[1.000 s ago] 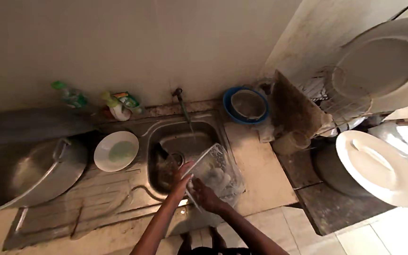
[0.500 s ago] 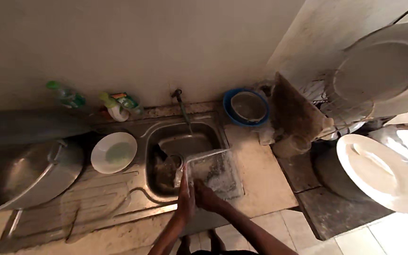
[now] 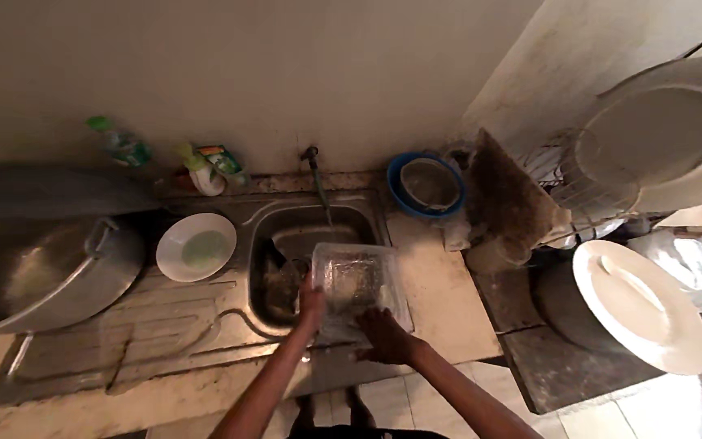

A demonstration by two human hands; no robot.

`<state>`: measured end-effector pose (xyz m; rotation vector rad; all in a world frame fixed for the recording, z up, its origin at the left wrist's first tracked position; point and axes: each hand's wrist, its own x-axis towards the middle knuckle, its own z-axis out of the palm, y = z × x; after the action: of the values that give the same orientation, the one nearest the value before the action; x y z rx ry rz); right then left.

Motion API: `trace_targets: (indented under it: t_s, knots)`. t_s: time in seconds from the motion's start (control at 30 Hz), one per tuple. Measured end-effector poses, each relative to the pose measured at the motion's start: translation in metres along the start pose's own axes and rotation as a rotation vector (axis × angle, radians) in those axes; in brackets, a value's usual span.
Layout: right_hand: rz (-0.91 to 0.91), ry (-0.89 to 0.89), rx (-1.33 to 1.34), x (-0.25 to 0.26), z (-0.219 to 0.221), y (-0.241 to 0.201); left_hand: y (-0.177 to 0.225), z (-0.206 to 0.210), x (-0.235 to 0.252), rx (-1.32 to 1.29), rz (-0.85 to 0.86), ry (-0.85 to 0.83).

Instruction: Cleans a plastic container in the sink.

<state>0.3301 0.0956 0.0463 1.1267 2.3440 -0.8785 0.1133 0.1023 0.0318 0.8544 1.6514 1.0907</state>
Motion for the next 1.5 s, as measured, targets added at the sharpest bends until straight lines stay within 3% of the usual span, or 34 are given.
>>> trace_targets:
  t_s: [0.07, 0.17, 0.3, 0.4, 0.47, 0.53, 0.63, 0.77, 0.87, 0.93, 1.07, 1.13, 1.23, 1.33, 1.43, 1.5]
  knots:
    - [-0.120, 0.097, 0.011, 0.014, -0.001, 0.000, 0.024, -0.011, 0.029, -0.035, -0.197, -0.137]
    - [-0.128, 0.346, 0.385, 0.017, -0.036, 0.002, 0.033, -0.035, 0.056, -0.109, -0.216, -0.369]
    - [-0.108, 0.563, 1.154, 0.003, -0.096, -0.008, 0.001, -0.055, 0.054, -0.414, -0.374, -0.253]
    - [-0.147, 0.620, 1.623, 0.037, -0.088, 0.005, -0.028, -0.049, 0.032, -0.856, -0.403, -0.234]
    - [-0.118, 0.630, 1.766, 0.059, -0.076, 0.018, -0.041, -0.049, 0.037, -0.983, -0.333, -0.232]
    - [-0.042, 0.629, 1.746, 0.075, -0.066, 0.032, -0.040, -0.063, 0.051, -1.006, -0.318, -0.198]
    - [0.191, 0.653, 1.447, 0.095, -0.045, 0.050, -0.029, -0.092, 0.058, -0.972, -0.311, -0.211]
    - [0.450, 0.830, 1.126, 0.103, -0.036, 0.042, -0.013, -0.100, 0.051, -0.878, -0.213, -0.255]
    - [0.333, 0.852, 1.133, 0.106, -0.052, 0.017, -0.011, -0.090, 0.048, -0.842, -0.185, -0.317]
    - [0.193, 0.774, 1.168, 0.115, -0.053, -0.009, -0.012, -0.076, 0.047, -0.819, -0.217, -0.275]
    - [-0.084, 0.786, 1.229, 0.130, -0.059, -0.054, -0.018, -0.070, 0.058, -0.870, -0.178, -0.235]
    - [-0.037, 0.789, 1.181, 0.149, -0.055, -0.040, -0.020, -0.081, 0.056, -0.876, -0.177, -0.246]
    - [0.291, 0.585, 0.853, 0.192, -0.021, 0.000, -0.019, -0.089, 0.060, -0.848, -0.157, -0.233]
    - [0.269, 0.480, 0.633, 0.181, -0.013, 0.003, -0.010, -0.091, 0.072, -0.811, -0.119, -0.221]
    - [0.114, 0.569, 1.145, 0.118, -0.053, -0.012, -0.004, -0.090, 0.068, -0.842, -0.119, -0.274]
    - [0.020, 0.589, 1.216, 0.106, -0.096, -0.018, -0.006, -0.080, 0.064, -0.818, -0.168, -0.164]
